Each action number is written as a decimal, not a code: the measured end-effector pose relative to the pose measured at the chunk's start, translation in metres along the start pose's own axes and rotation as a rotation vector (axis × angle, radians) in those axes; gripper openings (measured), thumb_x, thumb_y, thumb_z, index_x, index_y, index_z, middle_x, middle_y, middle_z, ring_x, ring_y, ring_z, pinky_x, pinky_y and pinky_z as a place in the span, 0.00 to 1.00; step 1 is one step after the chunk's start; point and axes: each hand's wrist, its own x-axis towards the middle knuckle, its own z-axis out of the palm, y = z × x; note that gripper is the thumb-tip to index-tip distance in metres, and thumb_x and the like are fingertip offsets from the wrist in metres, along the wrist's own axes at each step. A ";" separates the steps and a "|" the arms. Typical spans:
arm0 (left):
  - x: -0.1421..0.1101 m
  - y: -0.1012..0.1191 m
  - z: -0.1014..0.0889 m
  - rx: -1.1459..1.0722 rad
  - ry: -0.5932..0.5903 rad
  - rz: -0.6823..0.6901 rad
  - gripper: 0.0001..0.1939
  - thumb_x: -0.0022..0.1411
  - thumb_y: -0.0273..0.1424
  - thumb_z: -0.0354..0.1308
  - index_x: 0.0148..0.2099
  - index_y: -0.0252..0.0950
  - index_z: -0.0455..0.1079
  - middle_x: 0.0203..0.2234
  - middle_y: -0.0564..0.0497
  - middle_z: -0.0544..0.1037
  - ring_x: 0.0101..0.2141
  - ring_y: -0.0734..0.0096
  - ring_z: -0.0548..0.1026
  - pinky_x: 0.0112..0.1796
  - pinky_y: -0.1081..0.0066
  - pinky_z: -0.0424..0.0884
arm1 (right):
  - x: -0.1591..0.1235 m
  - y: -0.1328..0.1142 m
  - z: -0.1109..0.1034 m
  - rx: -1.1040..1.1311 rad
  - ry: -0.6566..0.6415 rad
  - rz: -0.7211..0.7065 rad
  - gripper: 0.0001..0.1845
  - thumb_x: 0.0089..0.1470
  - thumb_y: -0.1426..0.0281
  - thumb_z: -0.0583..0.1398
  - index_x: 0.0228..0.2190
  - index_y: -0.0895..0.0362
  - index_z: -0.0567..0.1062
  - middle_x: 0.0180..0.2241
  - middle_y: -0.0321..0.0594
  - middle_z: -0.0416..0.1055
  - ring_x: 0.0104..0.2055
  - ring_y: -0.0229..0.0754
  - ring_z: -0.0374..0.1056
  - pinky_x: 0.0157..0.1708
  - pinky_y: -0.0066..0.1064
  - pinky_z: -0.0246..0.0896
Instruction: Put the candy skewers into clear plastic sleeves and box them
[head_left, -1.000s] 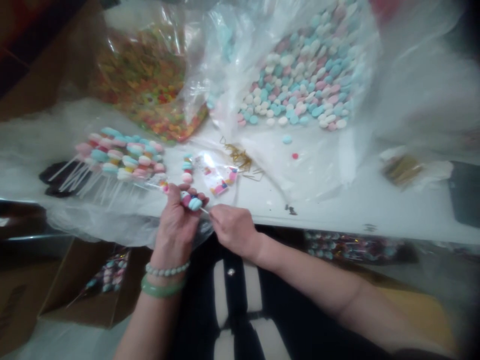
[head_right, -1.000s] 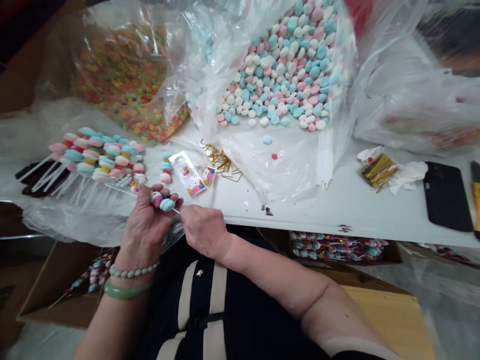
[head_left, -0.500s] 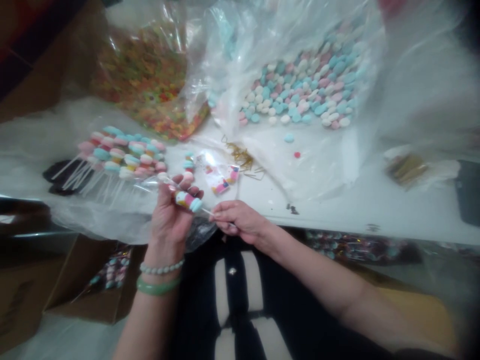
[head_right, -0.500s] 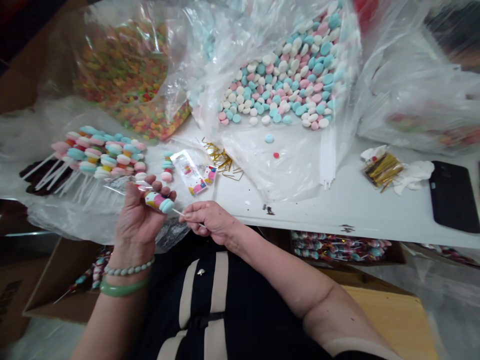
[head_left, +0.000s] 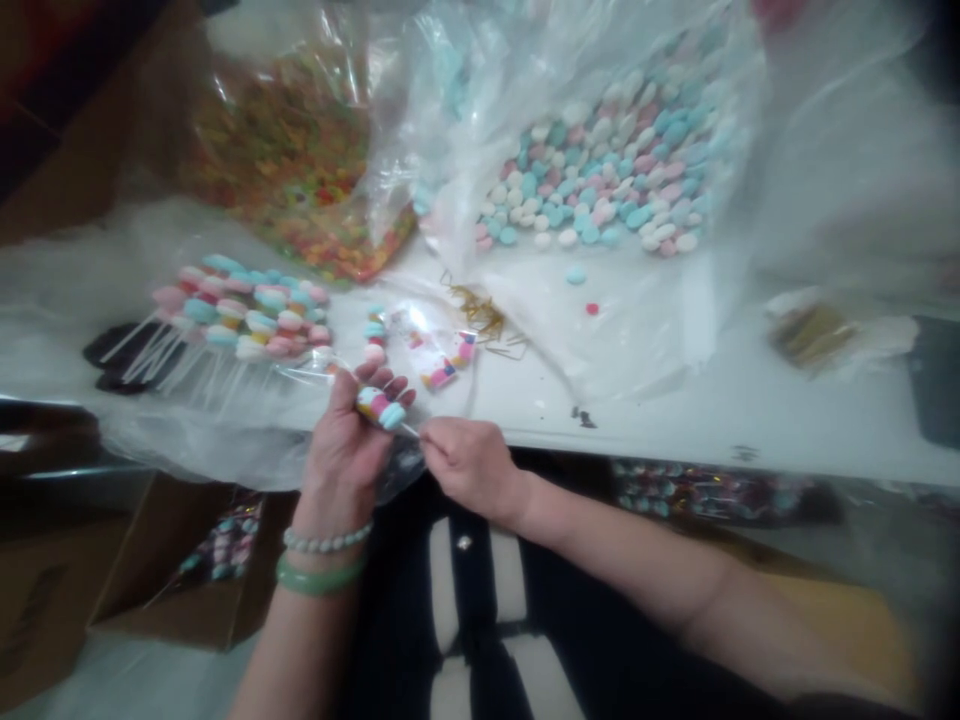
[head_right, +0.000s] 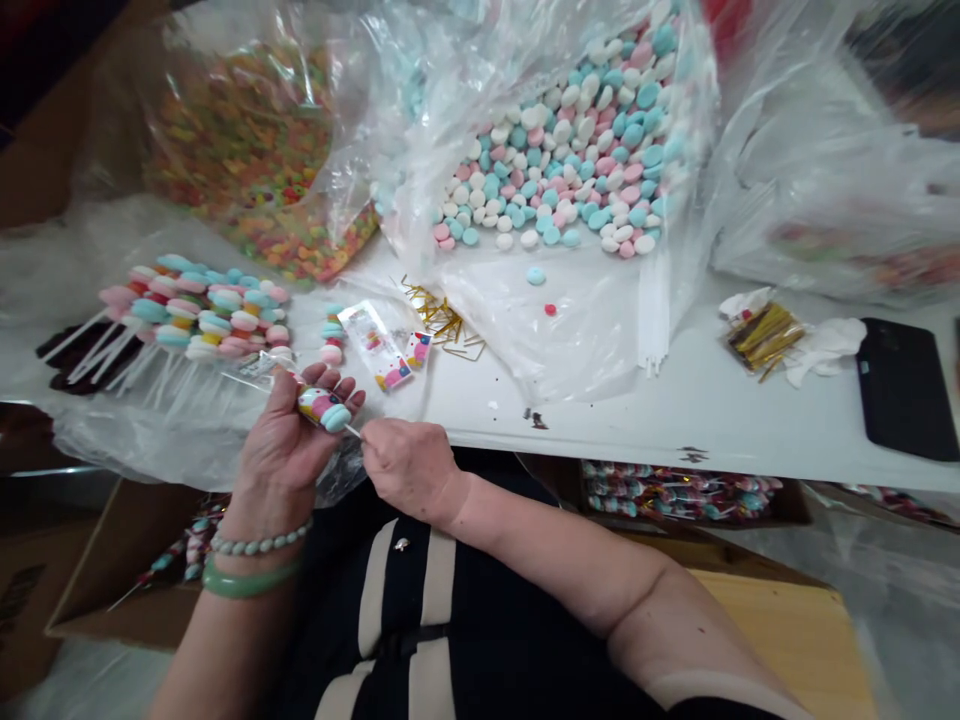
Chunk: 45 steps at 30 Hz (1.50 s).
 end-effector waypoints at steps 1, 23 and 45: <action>0.000 0.001 -0.001 0.014 0.001 -0.018 0.12 0.66 0.39 0.60 0.37 0.34 0.74 0.28 0.50 0.78 0.30 0.66 0.79 0.37 0.64 0.79 | -0.001 0.001 0.001 -0.107 0.003 -0.049 0.11 0.59 0.75 0.54 0.27 0.57 0.72 0.28 0.39 0.73 0.30 0.38 0.65 0.30 0.30 0.51; 0.003 -0.016 -0.005 0.018 -0.130 0.066 0.15 0.62 0.42 0.64 0.36 0.34 0.73 0.23 0.52 0.75 0.26 0.71 0.77 0.36 0.67 0.79 | 0.006 0.007 -0.001 0.108 -0.086 0.066 0.08 0.62 0.73 0.56 0.31 0.55 0.73 0.30 0.34 0.75 0.33 0.37 0.69 0.34 0.26 0.56; 0.006 -0.007 0.001 -0.133 -0.070 -0.053 0.17 0.71 0.41 0.49 0.35 0.40 0.73 0.35 0.51 0.82 0.47 0.55 0.79 0.49 0.51 0.76 | 0.006 0.008 0.006 0.054 -0.111 0.024 0.09 0.62 0.72 0.56 0.29 0.57 0.73 0.30 0.37 0.74 0.33 0.38 0.68 0.34 0.27 0.55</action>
